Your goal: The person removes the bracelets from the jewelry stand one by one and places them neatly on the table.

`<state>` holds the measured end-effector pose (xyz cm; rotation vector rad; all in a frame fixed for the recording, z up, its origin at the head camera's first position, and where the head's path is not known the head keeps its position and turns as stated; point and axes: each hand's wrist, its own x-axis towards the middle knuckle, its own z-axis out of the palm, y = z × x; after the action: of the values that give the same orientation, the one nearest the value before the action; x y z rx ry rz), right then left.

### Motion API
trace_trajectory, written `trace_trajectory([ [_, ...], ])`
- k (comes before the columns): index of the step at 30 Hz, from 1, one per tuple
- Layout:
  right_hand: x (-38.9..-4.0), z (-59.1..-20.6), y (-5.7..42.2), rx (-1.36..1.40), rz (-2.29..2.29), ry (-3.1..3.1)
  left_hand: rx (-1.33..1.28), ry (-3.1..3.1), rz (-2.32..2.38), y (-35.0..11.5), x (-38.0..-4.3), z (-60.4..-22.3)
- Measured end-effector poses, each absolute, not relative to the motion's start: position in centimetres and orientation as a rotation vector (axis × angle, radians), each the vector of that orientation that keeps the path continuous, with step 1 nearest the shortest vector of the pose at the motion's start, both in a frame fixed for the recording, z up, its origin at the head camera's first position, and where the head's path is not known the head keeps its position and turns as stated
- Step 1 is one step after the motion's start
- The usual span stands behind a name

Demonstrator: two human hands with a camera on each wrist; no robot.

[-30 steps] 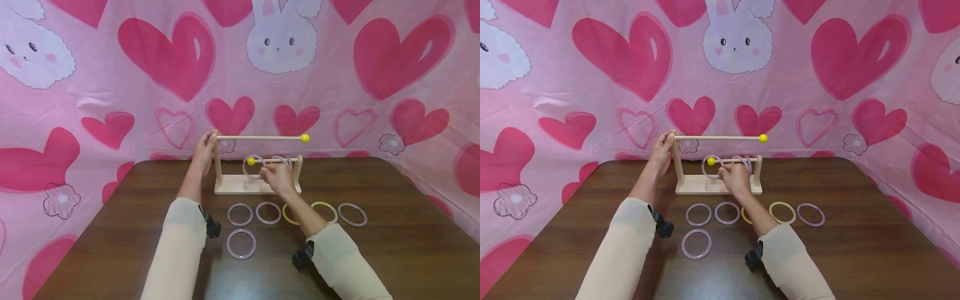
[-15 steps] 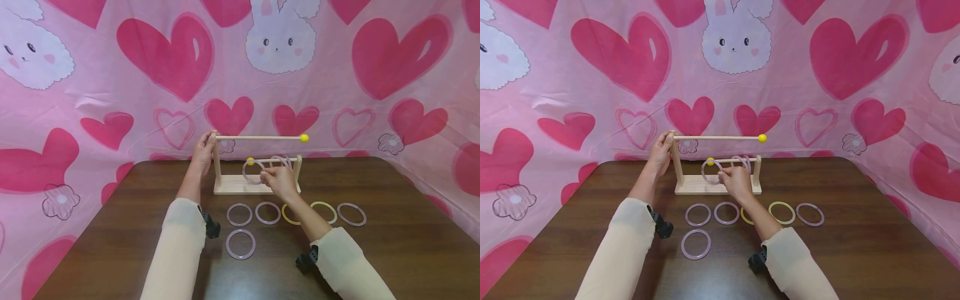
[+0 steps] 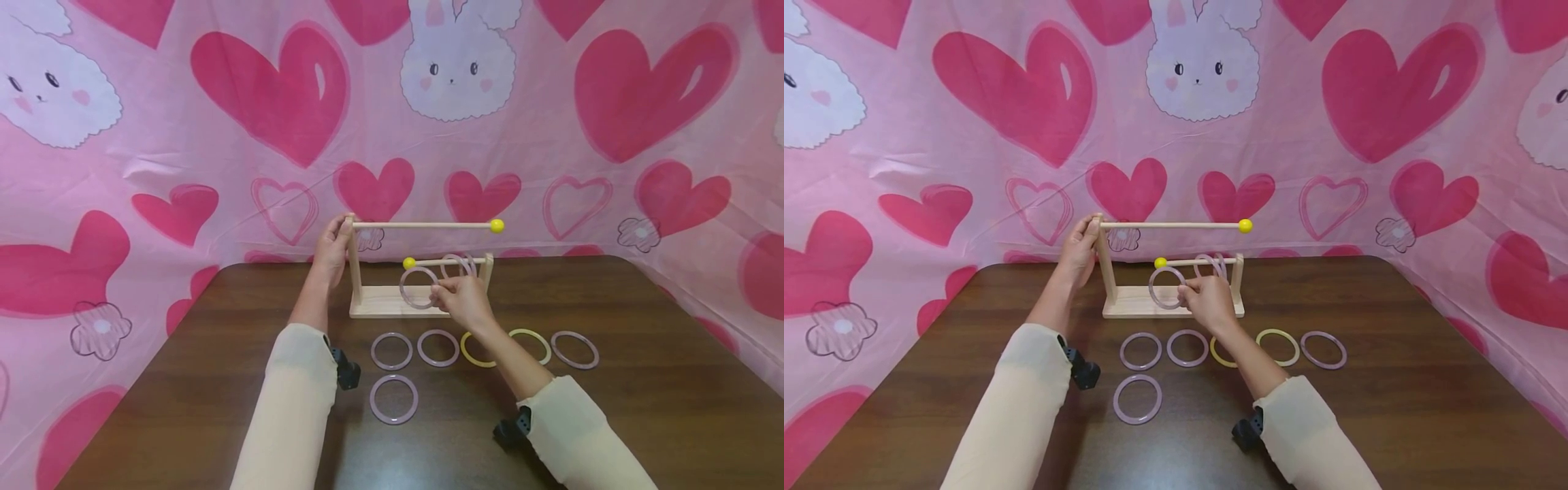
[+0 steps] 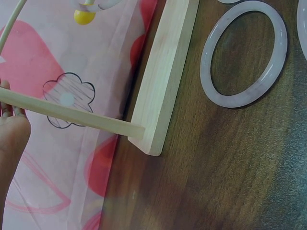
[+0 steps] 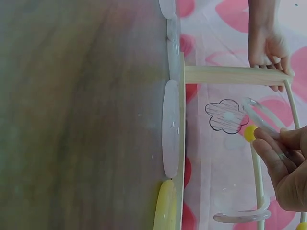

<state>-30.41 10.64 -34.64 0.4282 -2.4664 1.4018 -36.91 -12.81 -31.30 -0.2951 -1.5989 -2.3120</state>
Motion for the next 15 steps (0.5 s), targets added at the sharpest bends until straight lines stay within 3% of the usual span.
trace_trajectory([
  [15,-29.36,-34.78,11.47,0.517,1.28,-2.54,-0.282,-1.624,-2.318,-12.9,-36.87,-31.26],
])
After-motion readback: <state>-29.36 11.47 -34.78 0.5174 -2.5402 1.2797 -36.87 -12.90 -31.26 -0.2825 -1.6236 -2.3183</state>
